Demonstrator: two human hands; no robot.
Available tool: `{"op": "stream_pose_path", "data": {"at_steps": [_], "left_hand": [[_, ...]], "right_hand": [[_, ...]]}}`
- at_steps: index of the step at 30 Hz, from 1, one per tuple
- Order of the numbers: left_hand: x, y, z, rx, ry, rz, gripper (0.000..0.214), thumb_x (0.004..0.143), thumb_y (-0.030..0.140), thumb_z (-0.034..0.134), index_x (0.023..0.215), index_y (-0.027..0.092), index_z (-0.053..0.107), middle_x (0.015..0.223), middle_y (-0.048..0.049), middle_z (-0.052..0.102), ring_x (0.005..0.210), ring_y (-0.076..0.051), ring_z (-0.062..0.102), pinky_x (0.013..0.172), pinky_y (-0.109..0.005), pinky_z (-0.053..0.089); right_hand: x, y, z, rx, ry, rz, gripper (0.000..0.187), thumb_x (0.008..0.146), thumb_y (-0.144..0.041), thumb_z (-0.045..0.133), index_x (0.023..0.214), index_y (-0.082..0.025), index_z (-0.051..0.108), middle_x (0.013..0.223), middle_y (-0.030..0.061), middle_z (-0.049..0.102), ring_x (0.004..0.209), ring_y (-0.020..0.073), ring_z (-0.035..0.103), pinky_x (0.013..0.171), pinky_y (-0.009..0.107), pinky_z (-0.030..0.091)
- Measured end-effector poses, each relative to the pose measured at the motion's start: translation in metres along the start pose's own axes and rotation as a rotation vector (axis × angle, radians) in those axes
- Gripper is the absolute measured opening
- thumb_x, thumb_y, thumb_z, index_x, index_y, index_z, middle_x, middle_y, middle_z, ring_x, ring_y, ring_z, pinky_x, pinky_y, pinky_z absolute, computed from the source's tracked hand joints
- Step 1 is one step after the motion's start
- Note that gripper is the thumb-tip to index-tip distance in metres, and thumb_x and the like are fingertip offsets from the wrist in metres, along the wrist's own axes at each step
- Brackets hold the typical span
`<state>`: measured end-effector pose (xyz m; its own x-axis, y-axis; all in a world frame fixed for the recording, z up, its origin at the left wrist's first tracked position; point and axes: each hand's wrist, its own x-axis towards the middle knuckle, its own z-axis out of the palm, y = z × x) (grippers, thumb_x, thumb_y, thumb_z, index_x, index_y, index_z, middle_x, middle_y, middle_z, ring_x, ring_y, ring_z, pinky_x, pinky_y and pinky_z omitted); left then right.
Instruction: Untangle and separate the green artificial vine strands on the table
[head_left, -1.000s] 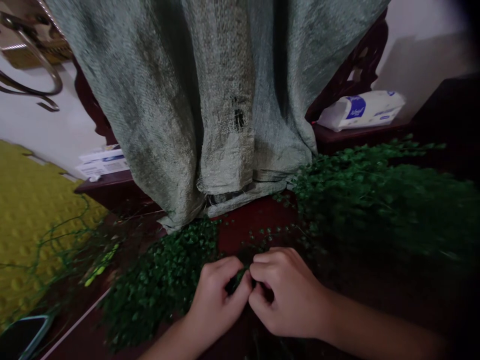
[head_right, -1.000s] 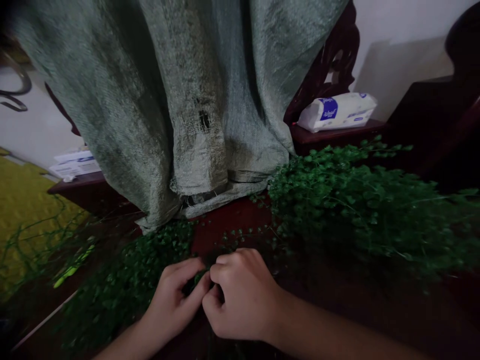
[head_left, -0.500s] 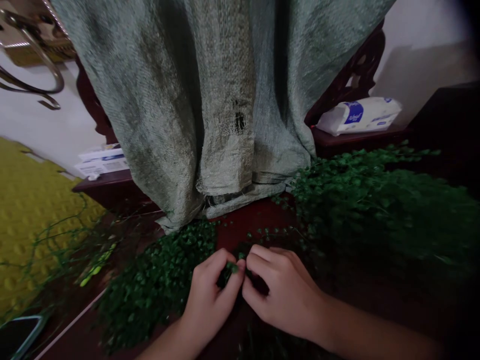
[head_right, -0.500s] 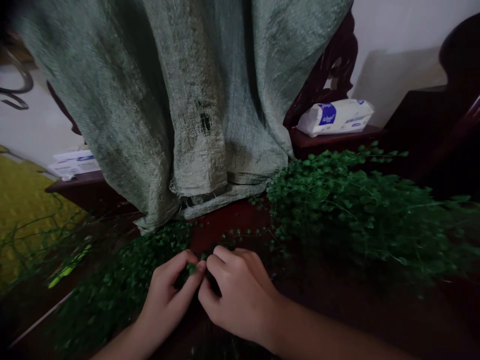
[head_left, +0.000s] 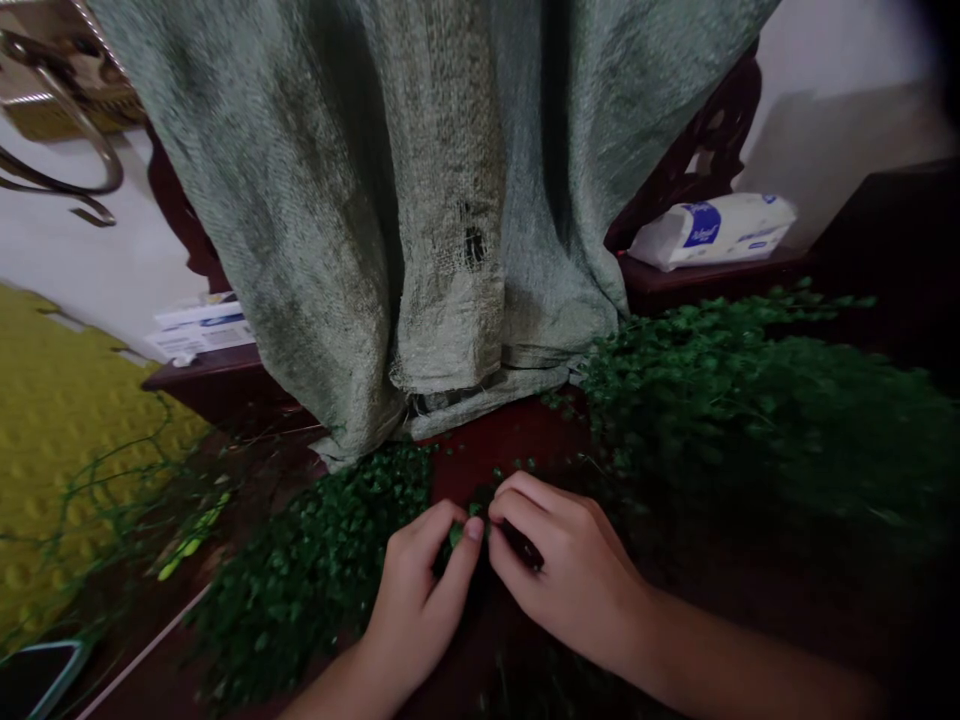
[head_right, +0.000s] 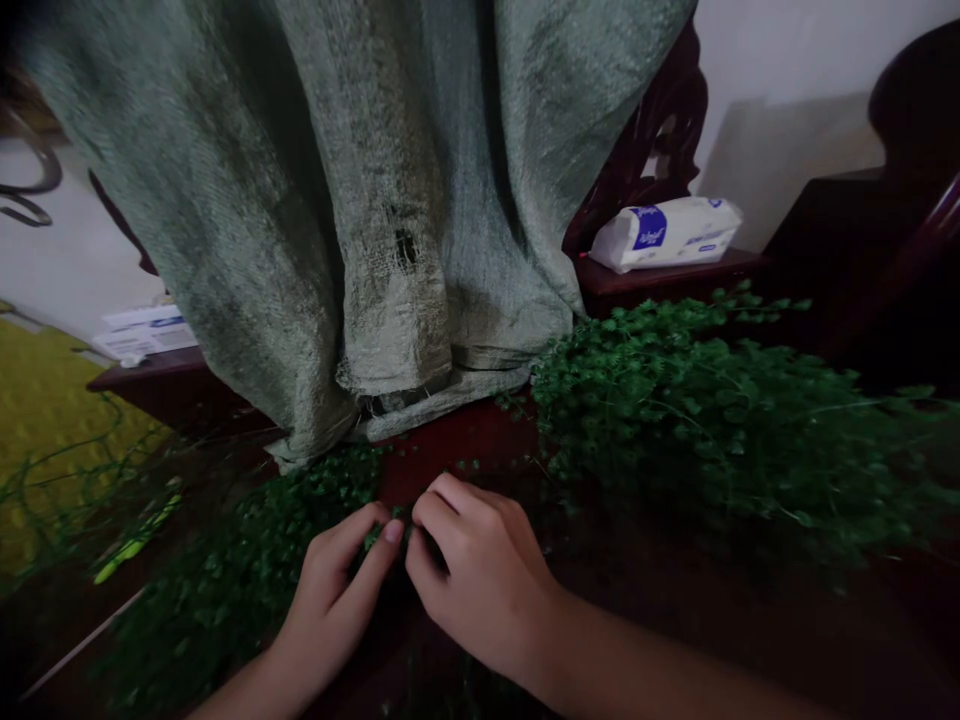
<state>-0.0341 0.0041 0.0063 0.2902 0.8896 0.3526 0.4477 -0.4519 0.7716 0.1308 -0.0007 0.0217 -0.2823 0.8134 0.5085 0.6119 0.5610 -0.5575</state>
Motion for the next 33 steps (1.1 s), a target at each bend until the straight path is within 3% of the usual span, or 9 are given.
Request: {"op": "stream_pose_path", "data": {"at_steps": [6,9,16,19,23,27,33], "left_hand": [[0.0010,-0.0013,-0.0009,-0.052,-0.026,-0.004,0.029,0.096,0.029,0.045,0.069,0.019,0.048,0.062,0.0039,0.048,0.057,-0.010,0.046,0.054,-0.020,0.036],[0.0014,-0.0008,-0.0014,-0.053,-0.027,0.002,0.029,0.096,0.028,0.046,0.069,0.019,0.048,0.062,0.0041,0.048,0.057,-0.010,0.045,0.054,-0.020,0.036],[0.0021,0.0013,-0.0019,-0.049,-0.037,0.000,0.021,0.094,0.025,0.046,0.075,0.018,0.054,0.068,0.0027,0.056,0.062,-0.011,0.053,0.058,-0.020,0.040],[0.0030,0.0033,-0.0023,-0.066,-0.047,-0.001,0.018,0.094,0.024,0.046,0.078,0.018,0.054,0.070,0.0028,0.057,0.063,-0.011,0.053,0.060,-0.019,0.041],[0.0011,0.0030,-0.0023,-0.093,-0.112,-0.015,0.020,0.096,0.026,0.043,0.079,0.019,0.051,0.071,0.0027,0.054,0.064,-0.011,0.052,0.061,-0.020,0.040],[-0.0031,0.0003,-0.0006,-0.044,-0.152,0.072,0.020,0.097,0.023,0.041,0.079,0.019,0.049,0.070,0.0034,0.050,0.061,-0.010,0.048,0.058,-0.020,0.037],[-0.0033,0.0004,-0.0006,-0.034,-0.162,0.086,0.020,0.097,0.021,0.041,0.081,0.019,0.051,0.070,0.0031,0.052,0.060,-0.010,0.047,0.057,-0.020,0.037]], "right_hand": [[-0.0017,-0.0038,-0.0015,0.181,-0.207,0.053,0.035,0.097,-0.029,0.042,0.065,-0.017,0.050,0.063,-0.0025,0.049,0.056,0.0091,0.048,0.054,0.023,0.033],[-0.0010,-0.0050,0.0000,0.284,-0.235,0.109,0.035,0.097,-0.027,0.041,0.064,-0.018,0.049,0.062,-0.0031,0.049,0.056,0.0087,0.048,0.054,0.023,0.033],[0.0001,-0.0038,-0.0012,0.192,-0.062,0.133,0.020,0.090,-0.024,0.050,0.071,-0.019,0.050,0.069,-0.0022,0.051,0.059,0.0104,0.049,0.056,0.024,0.037],[-0.0007,-0.0037,-0.0021,0.108,-0.018,0.110,0.008,0.089,-0.026,0.051,0.086,-0.019,0.055,0.078,0.0002,0.058,0.062,0.0124,0.053,0.057,0.025,0.040],[-0.0020,-0.0026,-0.0039,0.048,-0.059,0.031,0.030,0.090,-0.017,0.046,0.119,-0.020,0.052,0.098,0.0043,0.064,0.079,0.0166,0.062,0.071,0.029,0.048],[-0.0020,0.0013,-0.0032,0.014,-0.105,-0.050,0.028,0.092,-0.012,0.040,0.109,-0.022,0.061,0.097,0.0034,0.064,0.079,0.0165,0.063,0.072,0.030,0.050],[-0.0017,0.0029,-0.0022,0.004,-0.022,-0.116,0.027,0.087,-0.009,0.048,0.105,-0.020,0.064,0.089,0.0018,0.064,0.074,0.0154,0.062,0.069,0.028,0.050]]}}
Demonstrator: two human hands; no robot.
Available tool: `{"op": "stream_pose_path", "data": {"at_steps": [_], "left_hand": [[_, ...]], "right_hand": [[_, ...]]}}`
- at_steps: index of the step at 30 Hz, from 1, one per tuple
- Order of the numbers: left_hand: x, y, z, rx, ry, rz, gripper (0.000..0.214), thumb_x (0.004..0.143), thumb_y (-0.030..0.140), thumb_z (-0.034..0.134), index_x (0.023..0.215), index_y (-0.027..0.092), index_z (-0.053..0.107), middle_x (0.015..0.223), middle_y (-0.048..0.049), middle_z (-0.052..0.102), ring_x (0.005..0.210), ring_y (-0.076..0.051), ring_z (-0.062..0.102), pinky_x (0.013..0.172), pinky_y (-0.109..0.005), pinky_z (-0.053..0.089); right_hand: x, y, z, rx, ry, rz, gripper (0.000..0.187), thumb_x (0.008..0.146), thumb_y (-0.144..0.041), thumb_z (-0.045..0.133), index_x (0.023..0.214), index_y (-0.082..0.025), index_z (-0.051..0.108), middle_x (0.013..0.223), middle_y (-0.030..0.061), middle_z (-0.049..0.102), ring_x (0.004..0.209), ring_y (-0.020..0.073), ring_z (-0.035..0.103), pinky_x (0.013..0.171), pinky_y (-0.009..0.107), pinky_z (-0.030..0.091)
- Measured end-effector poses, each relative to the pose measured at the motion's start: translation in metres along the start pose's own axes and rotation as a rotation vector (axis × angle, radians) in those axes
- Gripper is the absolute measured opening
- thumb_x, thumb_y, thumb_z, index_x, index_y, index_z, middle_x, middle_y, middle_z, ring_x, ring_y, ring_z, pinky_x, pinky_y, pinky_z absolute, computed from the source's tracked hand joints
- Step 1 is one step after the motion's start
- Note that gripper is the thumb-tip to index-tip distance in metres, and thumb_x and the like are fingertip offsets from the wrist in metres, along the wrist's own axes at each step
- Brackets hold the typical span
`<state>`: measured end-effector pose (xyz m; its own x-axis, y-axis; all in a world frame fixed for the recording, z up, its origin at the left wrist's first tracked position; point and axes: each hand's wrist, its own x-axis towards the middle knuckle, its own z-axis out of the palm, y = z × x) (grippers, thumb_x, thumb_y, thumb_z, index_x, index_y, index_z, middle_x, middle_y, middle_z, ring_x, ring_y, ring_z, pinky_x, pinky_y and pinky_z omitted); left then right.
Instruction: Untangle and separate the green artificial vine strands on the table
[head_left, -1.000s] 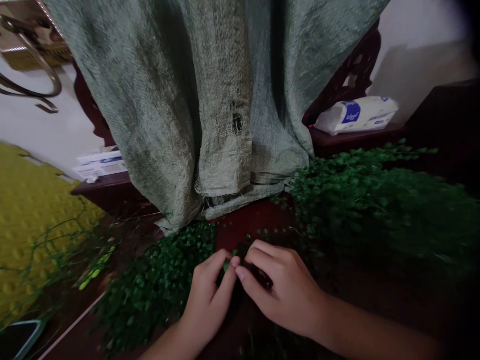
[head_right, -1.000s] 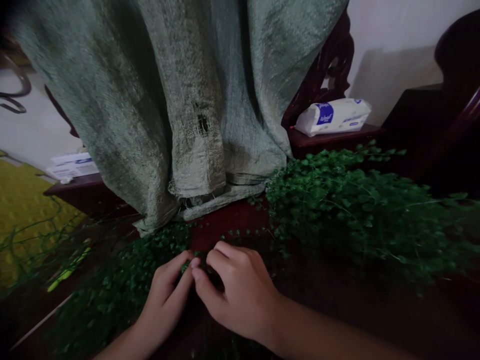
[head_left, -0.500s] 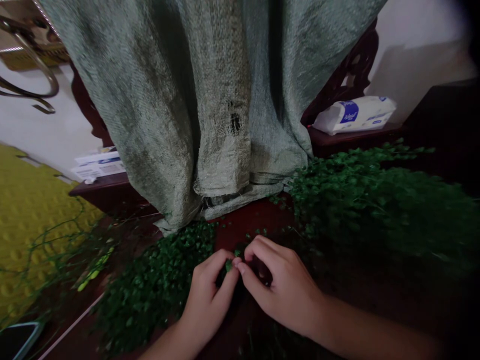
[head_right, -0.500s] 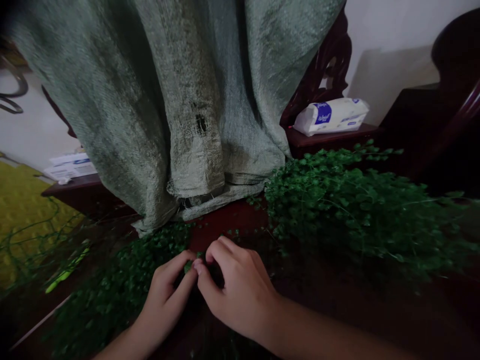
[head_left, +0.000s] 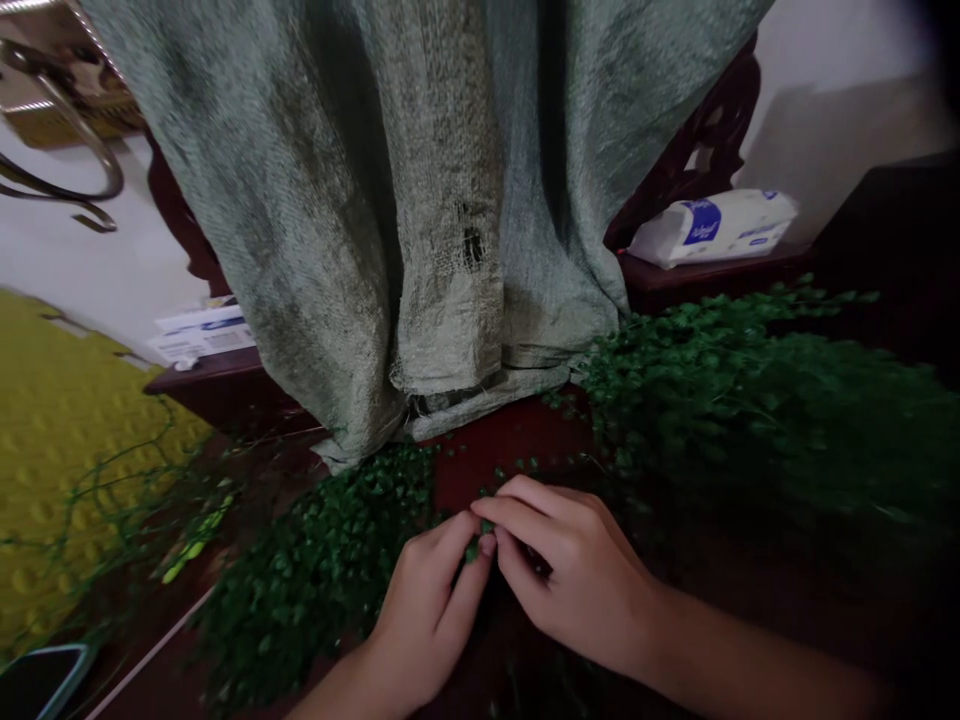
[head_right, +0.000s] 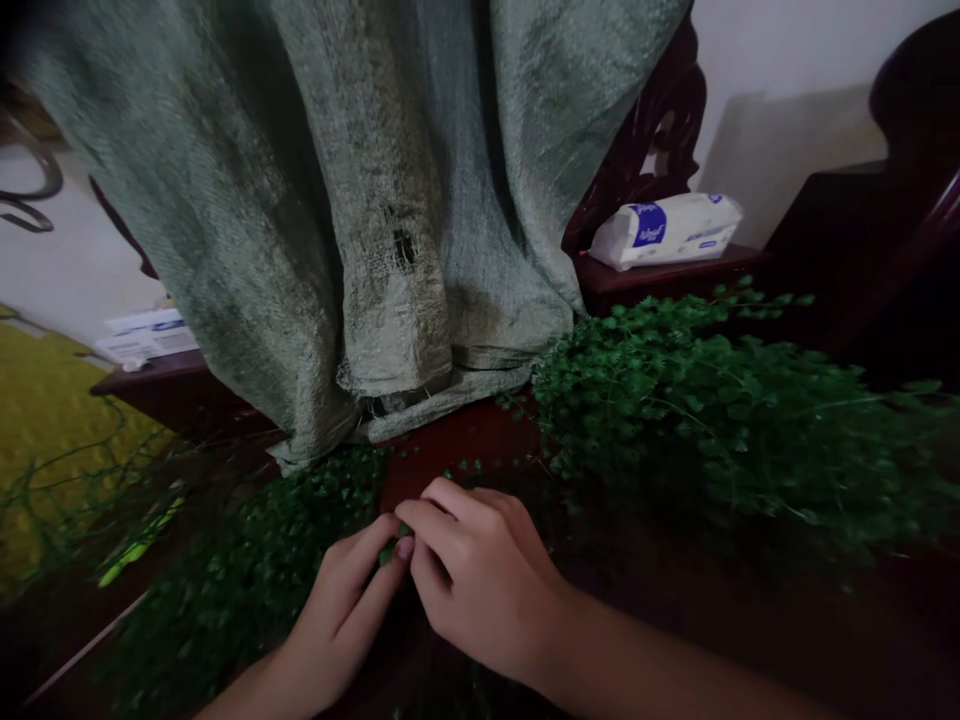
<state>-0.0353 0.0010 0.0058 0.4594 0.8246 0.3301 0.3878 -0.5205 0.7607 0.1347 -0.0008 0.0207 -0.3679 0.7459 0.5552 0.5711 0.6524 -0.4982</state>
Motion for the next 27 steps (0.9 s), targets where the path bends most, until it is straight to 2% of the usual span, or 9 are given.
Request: {"op": "stream_pose_path", "data": {"at_steps": [4,9,17,23,27], "left_hand": [[0.0019,-0.0005,-0.0012,-0.022,0.002,0.012,0.019,0.095,0.020,0.042,0.081,0.018,0.054,0.074,0.0008,0.058,0.064,-0.011,0.053,0.061,-0.020,0.041],[0.0015,-0.0029,0.0002,0.039,0.024,0.030,0.016,0.091,0.016,0.043,0.083,0.018,0.056,0.073,-0.0002,0.060,0.063,-0.013,0.056,0.059,-0.021,0.043],[0.0027,-0.0013,-0.0011,0.066,0.028,0.051,0.017,0.089,0.014,0.044,0.090,0.018,0.060,0.079,-0.0013,0.064,0.067,-0.014,0.059,0.063,-0.022,0.046],[0.0036,-0.0030,-0.0008,0.064,0.063,0.043,0.016,0.090,0.014,0.044,0.084,0.018,0.059,0.077,-0.0001,0.063,0.066,-0.012,0.059,0.062,-0.020,0.046],[0.0019,-0.0054,-0.0004,0.091,0.056,0.065,0.016,0.091,0.015,0.044,0.086,0.019,0.058,0.077,-0.0002,0.062,0.067,-0.013,0.058,0.062,-0.020,0.046]], "right_hand": [[-0.0008,0.0001,-0.0026,-0.029,-0.018,-0.076,0.032,0.085,-0.006,0.048,0.108,-0.022,0.063,0.091,0.0015,0.066,0.074,0.0152,0.061,0.070,0.029,0.050],[-0.0027,0.0045,-0.0015,-0.107,0.045,-0.161,0.024,0.089,-0.009,0.049,0.102,-0.021,0.065,0.091,0.0015,0.068,0.071,0.0148,0.062,0.068,0.029,0.050],[-0.0010,0.0021,-0.0002,-0.145,0.066,-0.141,0.015,0.093,-0.015,0.050,0.089,-0.019,0.064,0.089,0.0016,0.069,0.072,0.0143,0.064,0.070,0.028,0.049],[0.0001,0.0001,-0.0038,-0.114,0.032,-0.145,0.017,0.090,-0.013,0.051,0.099,-0.021,0.063,0.096,0.0014,0.069,0.074,0.0144,0.065,0.070,0.028,0.049],[-0.0012,0.0011,-0.0038,-0.122,0.062,-0.183,0.018,0.091,-0.010,0.048,0.095,-0.020,0.061,0.095,0.0015,0.069,0.072,0.0144,0.064,0.068,0.028,0.049]]}}
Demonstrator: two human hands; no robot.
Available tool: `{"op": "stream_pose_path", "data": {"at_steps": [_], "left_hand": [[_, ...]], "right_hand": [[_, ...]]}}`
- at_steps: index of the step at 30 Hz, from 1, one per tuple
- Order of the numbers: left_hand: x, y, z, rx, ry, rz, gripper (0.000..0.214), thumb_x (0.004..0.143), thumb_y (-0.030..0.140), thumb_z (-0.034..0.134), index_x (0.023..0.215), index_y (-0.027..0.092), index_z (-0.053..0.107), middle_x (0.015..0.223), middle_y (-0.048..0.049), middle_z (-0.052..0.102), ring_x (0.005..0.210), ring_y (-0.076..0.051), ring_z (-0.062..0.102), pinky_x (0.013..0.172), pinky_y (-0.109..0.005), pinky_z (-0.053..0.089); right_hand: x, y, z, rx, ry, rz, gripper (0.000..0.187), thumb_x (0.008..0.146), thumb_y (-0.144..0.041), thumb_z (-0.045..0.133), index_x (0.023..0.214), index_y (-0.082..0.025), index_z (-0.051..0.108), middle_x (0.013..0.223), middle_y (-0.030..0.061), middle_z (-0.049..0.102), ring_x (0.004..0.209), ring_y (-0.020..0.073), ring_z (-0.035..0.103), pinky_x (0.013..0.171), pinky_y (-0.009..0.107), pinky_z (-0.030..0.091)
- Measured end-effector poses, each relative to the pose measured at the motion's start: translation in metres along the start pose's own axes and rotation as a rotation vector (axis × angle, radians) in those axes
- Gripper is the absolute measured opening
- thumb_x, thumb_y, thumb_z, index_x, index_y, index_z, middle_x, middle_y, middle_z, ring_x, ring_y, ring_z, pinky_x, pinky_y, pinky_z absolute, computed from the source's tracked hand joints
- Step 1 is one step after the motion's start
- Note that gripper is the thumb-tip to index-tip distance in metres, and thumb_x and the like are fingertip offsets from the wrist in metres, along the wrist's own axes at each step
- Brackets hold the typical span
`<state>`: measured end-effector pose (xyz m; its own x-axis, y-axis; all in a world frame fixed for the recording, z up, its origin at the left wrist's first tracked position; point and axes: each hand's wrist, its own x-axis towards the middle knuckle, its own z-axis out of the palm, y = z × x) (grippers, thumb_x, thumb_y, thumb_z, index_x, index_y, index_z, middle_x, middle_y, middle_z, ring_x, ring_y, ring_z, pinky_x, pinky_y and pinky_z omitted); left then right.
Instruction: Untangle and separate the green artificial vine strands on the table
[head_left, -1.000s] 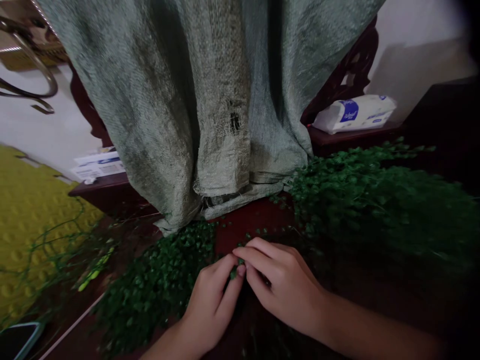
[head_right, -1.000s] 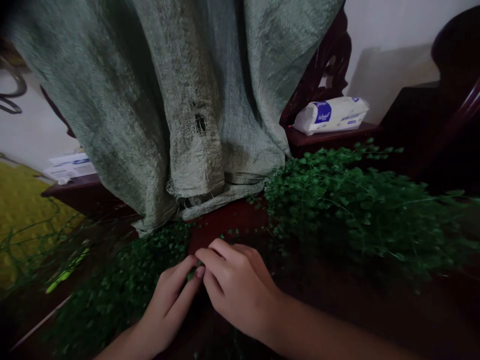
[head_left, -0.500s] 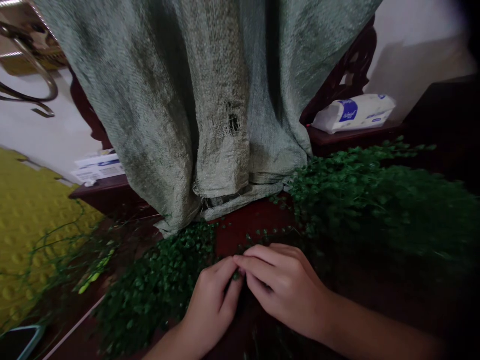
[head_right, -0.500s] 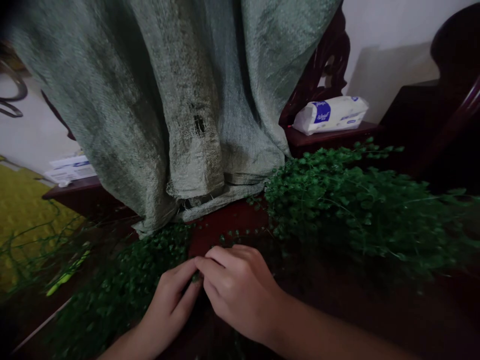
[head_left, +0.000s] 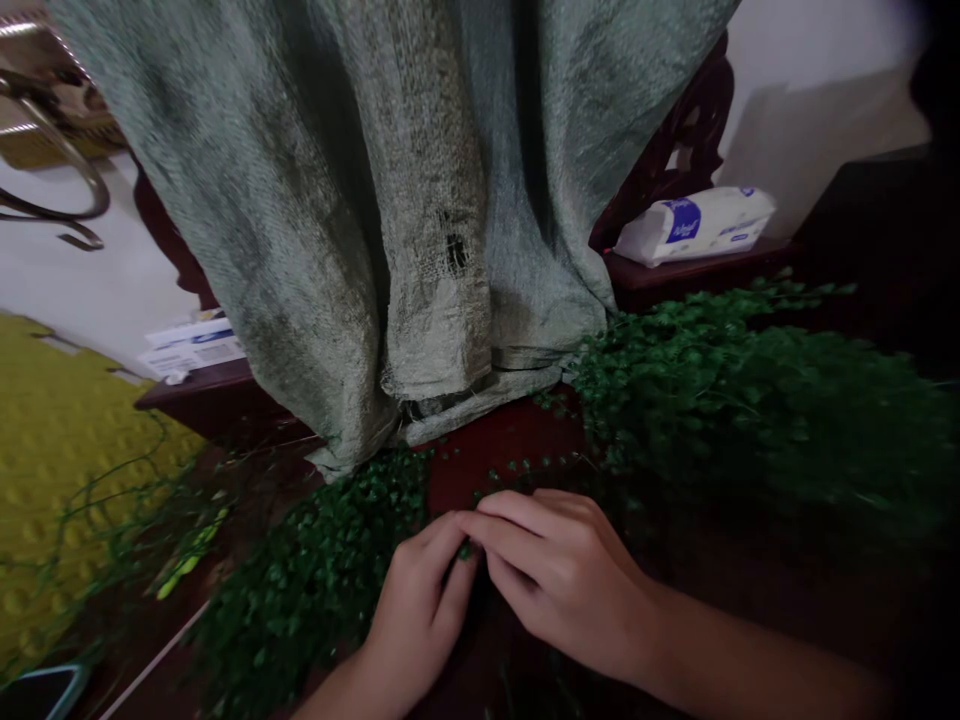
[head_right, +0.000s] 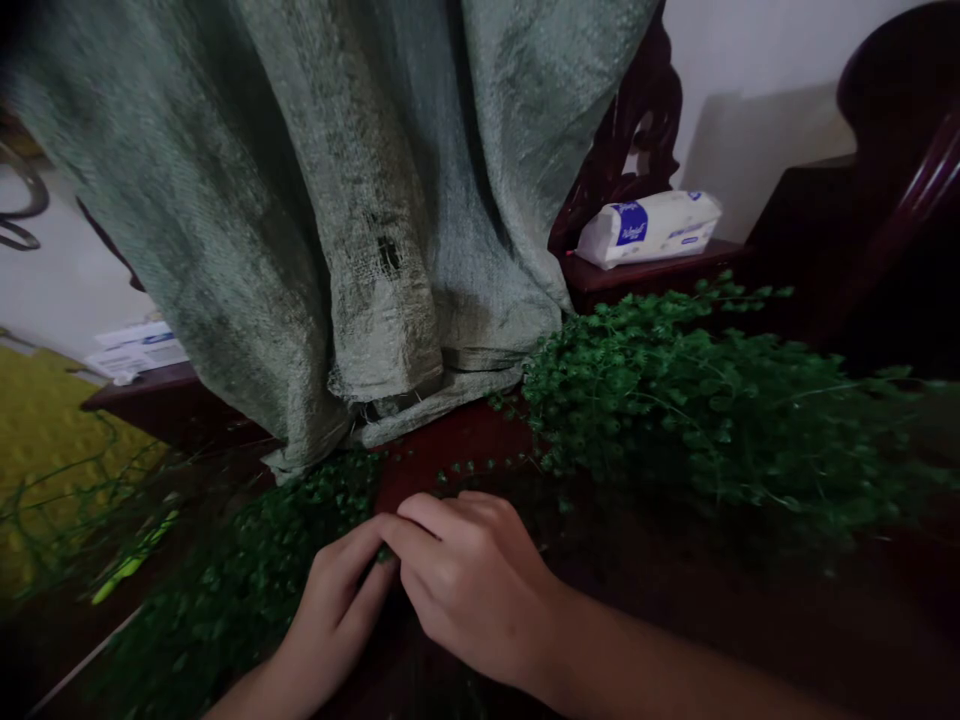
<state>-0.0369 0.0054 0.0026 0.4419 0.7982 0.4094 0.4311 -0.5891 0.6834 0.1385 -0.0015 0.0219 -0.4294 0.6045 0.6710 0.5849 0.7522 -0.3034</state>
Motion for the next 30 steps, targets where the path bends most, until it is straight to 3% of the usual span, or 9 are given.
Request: {"op": "stream_pose_path", "data": {"at_steps": [7,11,15,21,30], "left_hand": [[0.0007,0.0037,-0.0011,0.039,-0.009,0.012,0.015,0.091,0.016,0.043,0.082,0.019,0.056,0.074,-0.0007,0.060,0.065,-0.014,0.058,0.060,-0.021,0.046],[0.0013,0.0042,-0.0010,0.050,-0.027,0.005,0.016,0.091,0.017,0.042,0.081,0.019,0.054,0.073,-0.0012,0.060,0.064,-0.014,0.059,0.059,-0.022,0.045],[-0.0013,0.0024,-0.0009,0.077,-0.125,0.016,0.015,0.092,0.018,0.040,0.088,0.019,0.055,0.081,-0.0046,0.062,0.070,-0.017,0.060,0.063,-0.026,0.046],[-0.0050,0.0048,-0.0012,0.217,-0.231,0.131,0.013,0.091,0.017,0.039,0.087,0.019,0.051,0.080,-0.0060,0.062,0.070,-0.021,0.056,0.063,-0.030,0.044],[-0.0053,0.0081,-0.0016,0.242,-0.247,0.159,0.011,0.090,0.016,0.041,0.085,0.019,0.050,0.079,-0.0057,0.061,0.068,-0.019,0.055,0.060,-0.029,0.042]], "right_hand": [[0.0018,0.0004,0.0004,-0.050,-0.004,0.006,0.019,0.094,-0.011,0.045,0.086,-0.017,0.061,0.090,0.0033,0.067,0.071,0.0145,0.063,0.066,0.027,0.047],[0.0053,0.0000,-0.0002,-0.046,-0.126,0.127,0.019,0.092,-0.011,0.043,0.084,-0.017,0.060,0.084,0.0026,0.062,0.069,0.0144,0.060,0.065,0.027,0.045],[0.0075,-0.0024,-0.0033,-0.050,-0.291,0.263,0.014,0.086,-0.012,0.042,0.086,-0.019,0.054,0.084,0.0015,0.058,0.067,0.0151,0.058,0.063,0.029,0.043],[0.0070,-0.0068,-0.0085,-0.091,-0.450,0.287,0.010,0.078,-0.015,0.043,0.080,-0.021,0.051,0.078,0.0005,0.058,0.065,0.0175,0.056,0.062,0.031,0.038],[0.0074,-0.0078,-0.0083,-0.093,-0.463,0.279,0.015,0.075,-0.017,0.042,0.074,-0.018,0.058,0.075,0.0032,0.061,0.059,0.0162,0.052,0.058,0.031,0.031]]}}
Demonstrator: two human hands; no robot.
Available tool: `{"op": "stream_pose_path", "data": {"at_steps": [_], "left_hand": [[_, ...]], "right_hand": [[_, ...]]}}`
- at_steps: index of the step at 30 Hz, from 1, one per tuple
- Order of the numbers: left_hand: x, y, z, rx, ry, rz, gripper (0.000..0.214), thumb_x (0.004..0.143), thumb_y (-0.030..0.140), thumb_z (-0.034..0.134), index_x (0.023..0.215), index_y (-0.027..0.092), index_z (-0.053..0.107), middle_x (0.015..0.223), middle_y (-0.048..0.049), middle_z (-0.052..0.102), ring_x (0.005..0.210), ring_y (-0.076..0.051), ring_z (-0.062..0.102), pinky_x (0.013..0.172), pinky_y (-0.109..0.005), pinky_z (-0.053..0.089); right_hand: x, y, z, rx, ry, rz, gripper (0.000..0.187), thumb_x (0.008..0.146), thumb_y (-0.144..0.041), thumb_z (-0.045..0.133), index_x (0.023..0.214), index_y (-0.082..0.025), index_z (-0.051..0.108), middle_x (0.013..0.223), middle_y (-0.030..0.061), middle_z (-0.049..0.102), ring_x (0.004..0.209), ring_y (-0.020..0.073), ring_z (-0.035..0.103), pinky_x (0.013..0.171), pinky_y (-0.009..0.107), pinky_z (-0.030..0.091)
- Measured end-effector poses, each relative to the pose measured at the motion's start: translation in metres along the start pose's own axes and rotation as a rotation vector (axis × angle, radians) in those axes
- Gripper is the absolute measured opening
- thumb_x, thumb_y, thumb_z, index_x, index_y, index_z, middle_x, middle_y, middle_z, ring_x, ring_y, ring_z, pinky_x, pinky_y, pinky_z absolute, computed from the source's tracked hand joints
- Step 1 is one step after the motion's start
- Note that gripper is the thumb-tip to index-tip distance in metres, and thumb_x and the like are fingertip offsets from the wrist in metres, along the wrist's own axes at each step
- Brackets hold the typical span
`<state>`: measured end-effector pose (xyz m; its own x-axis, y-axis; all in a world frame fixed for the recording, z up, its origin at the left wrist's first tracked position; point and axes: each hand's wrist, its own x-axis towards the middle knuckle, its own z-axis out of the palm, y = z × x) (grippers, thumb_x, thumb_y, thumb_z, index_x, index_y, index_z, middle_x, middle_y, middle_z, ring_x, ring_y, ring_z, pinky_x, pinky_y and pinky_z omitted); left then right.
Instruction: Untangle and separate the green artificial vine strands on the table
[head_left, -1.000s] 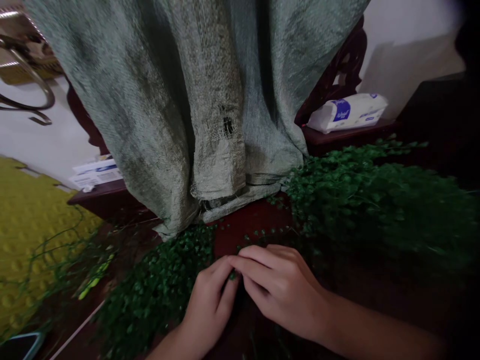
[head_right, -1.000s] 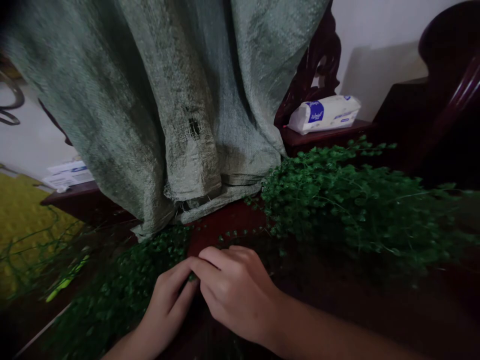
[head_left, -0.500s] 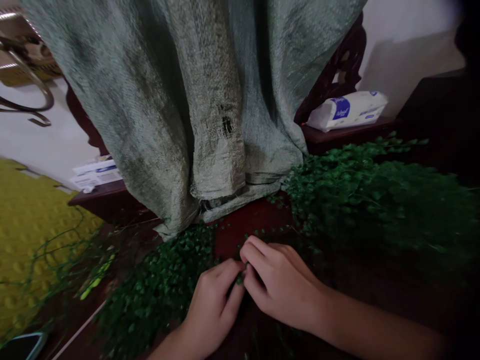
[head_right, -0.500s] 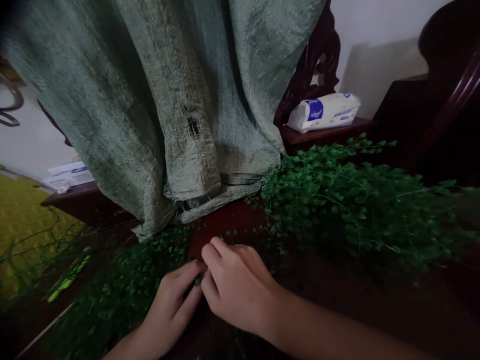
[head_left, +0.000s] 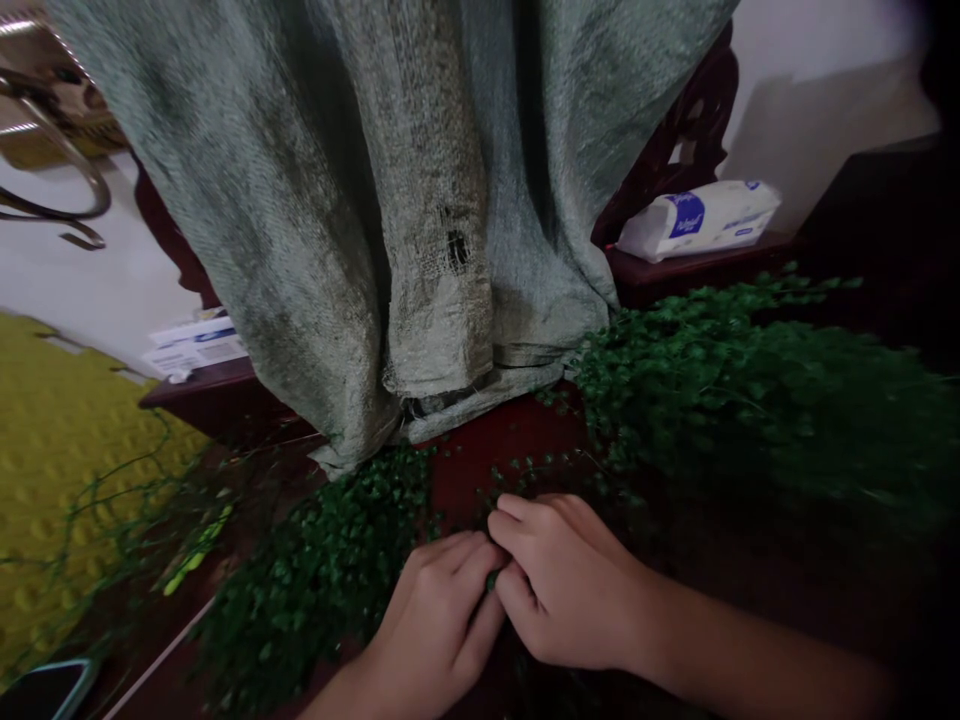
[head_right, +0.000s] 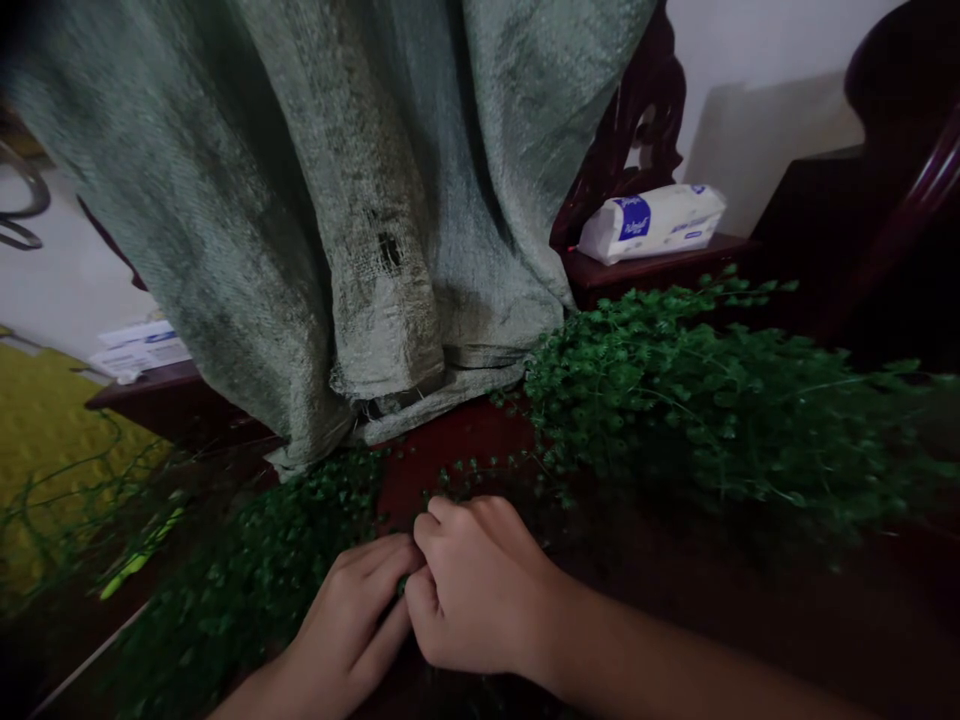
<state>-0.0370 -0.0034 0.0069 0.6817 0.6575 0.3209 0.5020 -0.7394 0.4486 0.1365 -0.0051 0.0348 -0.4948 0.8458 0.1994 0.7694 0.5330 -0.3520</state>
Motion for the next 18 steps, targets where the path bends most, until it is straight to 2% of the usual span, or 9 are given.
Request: {"op": "stream_pose_path", "data": {"at_steps": [9,18], "left_hand": [[0.0009,0.0006,0.0009,-0.012,0.048,0.013,0.013,0.092,0.018,0.041,0.085,0.019,0.052,0.072,-0.0031,0.057,0.063,-0.018,0.053,0.056,-0.027,0.038],[0.0010,0.0005,-0.0006,-0.012,0.078,0.024,0.013,0.092,0.020,0.042,0.086,0.019,0.054,0.070,-0.0022,0.057,0.061,-0.017,0.053,0.055,-0.027,0.037]], "right_hand": [[0.0000,0.0016,0.0038,0.020,0.102,-0.003,0.014,0.069,-0.018,0.048,0.059,-0.017,0.057,0.059,0.0005,0.057,0.049,0.0114,0.040,0.052,0.031,0.018],[-0.0013,0.0015,0.0018,0.038,0.149,-0.009,0.014,0.065,-0.018,0.050,0.052,-0.017,0.055,0.053,-0.0004,0.055,0.046,0.0105,0.035,0.052,0.030,0.016]]}}
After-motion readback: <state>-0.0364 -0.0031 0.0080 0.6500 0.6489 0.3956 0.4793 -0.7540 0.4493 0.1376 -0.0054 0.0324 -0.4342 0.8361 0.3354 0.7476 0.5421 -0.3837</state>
